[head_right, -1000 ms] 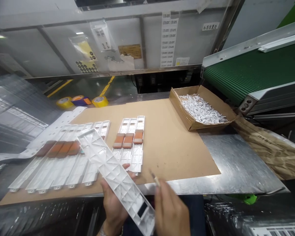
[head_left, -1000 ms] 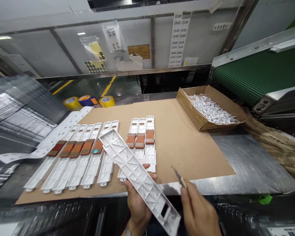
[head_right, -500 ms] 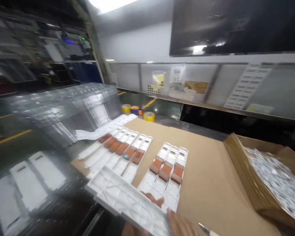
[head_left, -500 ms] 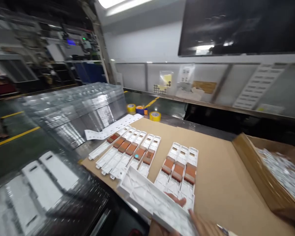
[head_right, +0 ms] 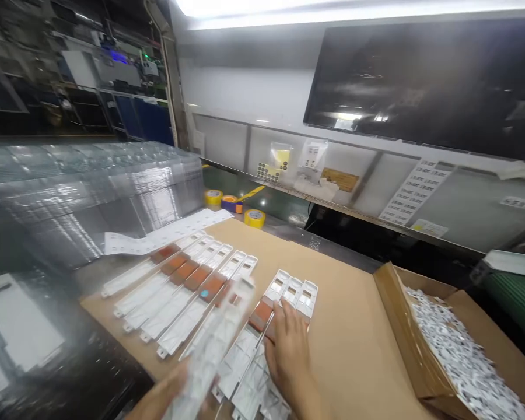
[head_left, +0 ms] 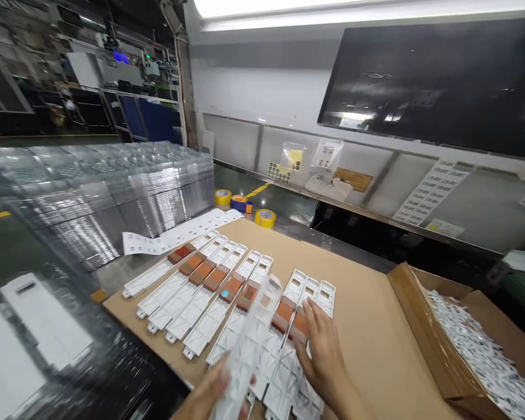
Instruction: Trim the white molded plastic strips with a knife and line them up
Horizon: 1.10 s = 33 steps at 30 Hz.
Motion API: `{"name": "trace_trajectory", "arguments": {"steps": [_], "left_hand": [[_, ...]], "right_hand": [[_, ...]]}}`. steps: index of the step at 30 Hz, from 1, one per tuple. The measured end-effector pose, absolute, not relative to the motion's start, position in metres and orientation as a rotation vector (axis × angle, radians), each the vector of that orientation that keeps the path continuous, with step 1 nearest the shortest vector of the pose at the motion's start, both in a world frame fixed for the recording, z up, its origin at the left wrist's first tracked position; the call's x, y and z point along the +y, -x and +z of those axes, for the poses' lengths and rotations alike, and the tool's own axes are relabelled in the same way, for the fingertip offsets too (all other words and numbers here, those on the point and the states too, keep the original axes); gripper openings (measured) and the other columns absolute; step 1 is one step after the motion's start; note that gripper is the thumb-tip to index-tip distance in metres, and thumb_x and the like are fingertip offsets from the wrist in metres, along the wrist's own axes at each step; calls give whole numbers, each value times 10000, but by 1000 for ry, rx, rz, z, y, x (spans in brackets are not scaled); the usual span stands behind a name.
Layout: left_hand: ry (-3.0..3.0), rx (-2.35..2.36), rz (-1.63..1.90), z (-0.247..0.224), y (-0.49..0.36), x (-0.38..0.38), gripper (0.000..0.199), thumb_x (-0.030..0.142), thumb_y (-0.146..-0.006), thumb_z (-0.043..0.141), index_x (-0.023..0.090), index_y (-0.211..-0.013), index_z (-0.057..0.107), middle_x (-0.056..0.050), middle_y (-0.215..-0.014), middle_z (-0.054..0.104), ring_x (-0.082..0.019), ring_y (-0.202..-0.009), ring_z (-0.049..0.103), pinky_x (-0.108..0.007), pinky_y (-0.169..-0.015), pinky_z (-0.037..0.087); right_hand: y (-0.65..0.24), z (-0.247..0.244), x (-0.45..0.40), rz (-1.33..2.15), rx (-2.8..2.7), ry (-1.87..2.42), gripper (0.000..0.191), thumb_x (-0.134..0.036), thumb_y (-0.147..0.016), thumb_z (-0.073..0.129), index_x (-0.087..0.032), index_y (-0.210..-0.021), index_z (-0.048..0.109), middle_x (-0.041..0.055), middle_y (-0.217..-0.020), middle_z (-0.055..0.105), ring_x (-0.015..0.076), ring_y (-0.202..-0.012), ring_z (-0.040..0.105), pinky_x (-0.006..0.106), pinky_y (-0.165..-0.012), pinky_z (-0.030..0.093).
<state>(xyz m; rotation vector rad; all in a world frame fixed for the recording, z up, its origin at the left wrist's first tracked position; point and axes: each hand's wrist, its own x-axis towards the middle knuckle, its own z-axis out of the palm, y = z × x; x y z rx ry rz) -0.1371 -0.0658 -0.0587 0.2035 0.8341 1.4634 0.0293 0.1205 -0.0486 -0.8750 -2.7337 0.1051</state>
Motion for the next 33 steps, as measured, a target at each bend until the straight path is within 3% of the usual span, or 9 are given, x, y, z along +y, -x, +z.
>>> {"name": "trace_trajectory", "arguments": {"steps": [5,9,12,17,20,23,27,30,33], "left_hand": [[52,820,1530,-70,133,-8,432,475,-824,533,72,-916,658,-74,-608,650,-153,-552,602,-245,-571,476],[93,783,1543,-94,115,26,366,420,-828,546,80,-914,653,-84,-723,686,-162,-621,625,-255,-614,479],[109,782,1502,-109,106,29,415,454,-817,547,63,-905,655,-98,-676,677,-178,-602,622,-251,-556,450],[120,799,1489,-108,103,25,354,419,-813,559,91,-895,660,-59,-623,658,-134,-508,564,-222,-510,402],[126,810,1475,-103,98,25,345,420,-810,556,97,-872,661,-47,-574,632,-118,-433,503,-220,-442,342],[146,808,1486,-103,91,25,372,447,-821,524,102,-845,660,-45,-564,620,-117,-455,509,-218,-478,366],[158,813,1515,-107,88,21,420,512,-790,547,108,-796,660,-44,-551,614,-115,-492,529,-204,-504,380],[139,787,1483,-103,90,18,599,667,-742,506,90,-781,663,-66,-544,614,-132,-475,529,-224,-483,385],[126,734,1437,-96,91,17,610,662,-742,514,73,-781,667,-71,-537,609,-126,-458,521,-226,-477,381]], "right_hand": [[21,-59,155,282,-2976,1065,932,-501,-618,727,-71,-1358,358,230,-1318,442,377,-1213,397,474,-953,363],[32,-61,166,257,-3069,1109,713,-519,-645,702,-126,-1204,497,126,-1115,551,274,-1029,505,419,-862,402],[29,-59,169,236,-3125,1114,546,-528,-681,668,-150,-1057,551,80,-1064,545,234,-990,503,409,-843,395],[32,-52,175,363,-3187,1022,706,-486,-459,781,-90,-1004,569,135,-1029,548,269,-956,482,371,-831,403],[34,-48,182,482,-3201,947,705,-414,-433,800,-82,-1010,566,141,-1037,542,270,-963,473,355,-843,401],[30,-47,193,620,-3215,925,610,-422,-524,789,-122,-1002,560,94,-1043,539,238,-962,491,367,-828,413],[25,-45,215,901,-3227,935,315,-416,-802,636,-156,-971,578,38,-994,574,173,-867,557,364,-761,464],[21,-42,227,1167,-3166,935,259,-380,-863,586,-145,-973,592,25,-952,602,157,-821,588,344,-727,494],[14,-37,231,1413,-3010,921,256,-367,-890,556,-142,-1006,593,28,-961,614,158,-832,604,348,-736,507]]}}
